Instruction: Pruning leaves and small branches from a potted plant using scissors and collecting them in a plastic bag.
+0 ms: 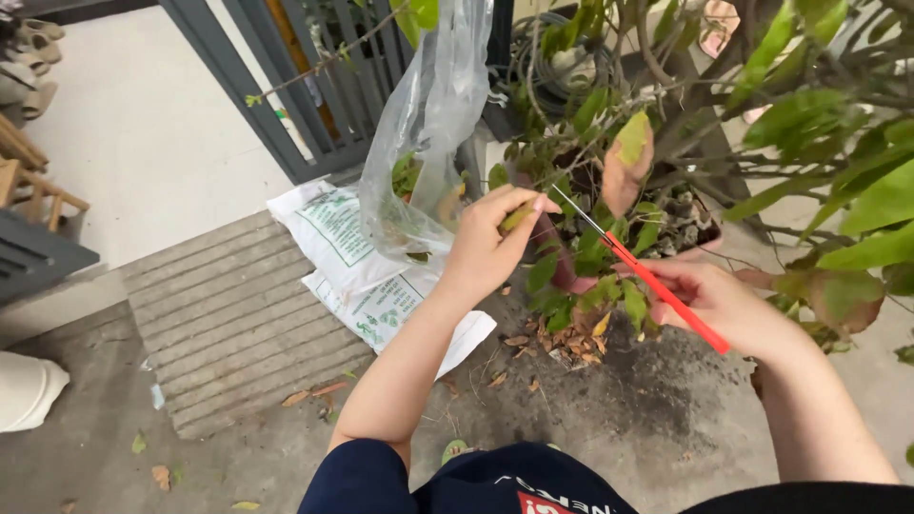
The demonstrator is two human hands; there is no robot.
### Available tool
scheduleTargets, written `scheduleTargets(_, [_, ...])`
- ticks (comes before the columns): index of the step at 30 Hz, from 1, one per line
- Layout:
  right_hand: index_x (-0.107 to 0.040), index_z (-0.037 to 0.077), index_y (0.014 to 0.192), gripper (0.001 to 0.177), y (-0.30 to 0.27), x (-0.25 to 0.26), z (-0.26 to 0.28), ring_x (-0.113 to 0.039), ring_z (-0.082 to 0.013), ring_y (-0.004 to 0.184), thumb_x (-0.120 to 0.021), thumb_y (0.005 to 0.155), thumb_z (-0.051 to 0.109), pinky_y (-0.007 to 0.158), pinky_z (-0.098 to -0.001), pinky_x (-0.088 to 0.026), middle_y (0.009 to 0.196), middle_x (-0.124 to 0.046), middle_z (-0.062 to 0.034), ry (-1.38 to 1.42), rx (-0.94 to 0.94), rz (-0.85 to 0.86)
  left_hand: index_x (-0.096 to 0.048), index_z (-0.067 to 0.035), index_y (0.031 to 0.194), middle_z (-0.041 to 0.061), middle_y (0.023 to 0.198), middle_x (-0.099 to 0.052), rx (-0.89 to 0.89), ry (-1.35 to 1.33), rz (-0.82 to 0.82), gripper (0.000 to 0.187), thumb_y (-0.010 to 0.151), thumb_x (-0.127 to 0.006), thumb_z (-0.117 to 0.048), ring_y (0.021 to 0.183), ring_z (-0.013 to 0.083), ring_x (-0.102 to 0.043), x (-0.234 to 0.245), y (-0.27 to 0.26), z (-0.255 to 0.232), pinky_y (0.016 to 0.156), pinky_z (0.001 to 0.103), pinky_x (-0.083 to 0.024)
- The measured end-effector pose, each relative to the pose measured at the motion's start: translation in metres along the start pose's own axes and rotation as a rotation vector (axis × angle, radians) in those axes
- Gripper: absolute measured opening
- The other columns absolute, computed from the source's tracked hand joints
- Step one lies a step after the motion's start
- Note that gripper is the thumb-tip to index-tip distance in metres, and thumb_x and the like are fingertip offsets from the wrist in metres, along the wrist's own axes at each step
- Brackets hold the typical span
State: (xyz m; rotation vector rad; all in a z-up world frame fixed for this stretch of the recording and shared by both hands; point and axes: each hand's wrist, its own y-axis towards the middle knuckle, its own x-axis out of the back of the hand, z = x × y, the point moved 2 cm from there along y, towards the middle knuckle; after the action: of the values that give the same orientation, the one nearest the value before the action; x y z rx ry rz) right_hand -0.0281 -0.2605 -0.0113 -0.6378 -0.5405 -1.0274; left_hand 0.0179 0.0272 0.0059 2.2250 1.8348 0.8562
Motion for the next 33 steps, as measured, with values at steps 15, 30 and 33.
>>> scheduleTargets(15, [-0.085,0.013,0.120,0.051,0.005,0.000,0.019,-0.039,-0.0135,0.053,-0.074,0.079,0.040,0.050,-0.0290,-0.038,0.064,-0.054,0.0010,0.072,-0.086,0.074,-0.055,-0.013,0.095,0.006,0.101,-0.061,-0.102,-0.179,0.265,0.024,0.100,-0.046,0.009,0.089,0.0215,-0.058,0.028,-0.005,0.023,0.079,0.035,-0.042])
scheduleTargets(30, [-0.090,0.005,0.090,0.038,0.023,0.022,0.016,-0.039,-0.0144,0.039,-0.077,0.079,0.039,0.040,-0.0295,-0.035,0.054,-0.069,-0.0061,0.002,-0.122,0.145,-0.050,-0.012,0.089,0.005,0.096,-0.057,-0.065,-0.199,0.234,0.022,0.099,-0.044,0.006,0.087,0.0209,-0.055,0.029,-0.009,0.022,0.082,0.035,-0.040])
scheduleTargets(33, [-0.093,0.014,0.107,0.032,0.025,0.024,0.020,-0.035,-0.0117,0.040,-0.079,0.081,0.026,0.040,-0.0280,-0.030,0.051,-0.060,-0.0013,-0.098,-0.084,0.135,-0.051,-0.011,0.089,0.005,0.096,-0.057,-0.054,-0.188,0.219,0.021,0.100,-0.044,0.005,0.088,0.0202,-0.056,0.027,-0.010,0.021,0.082,0.033,-0.041])
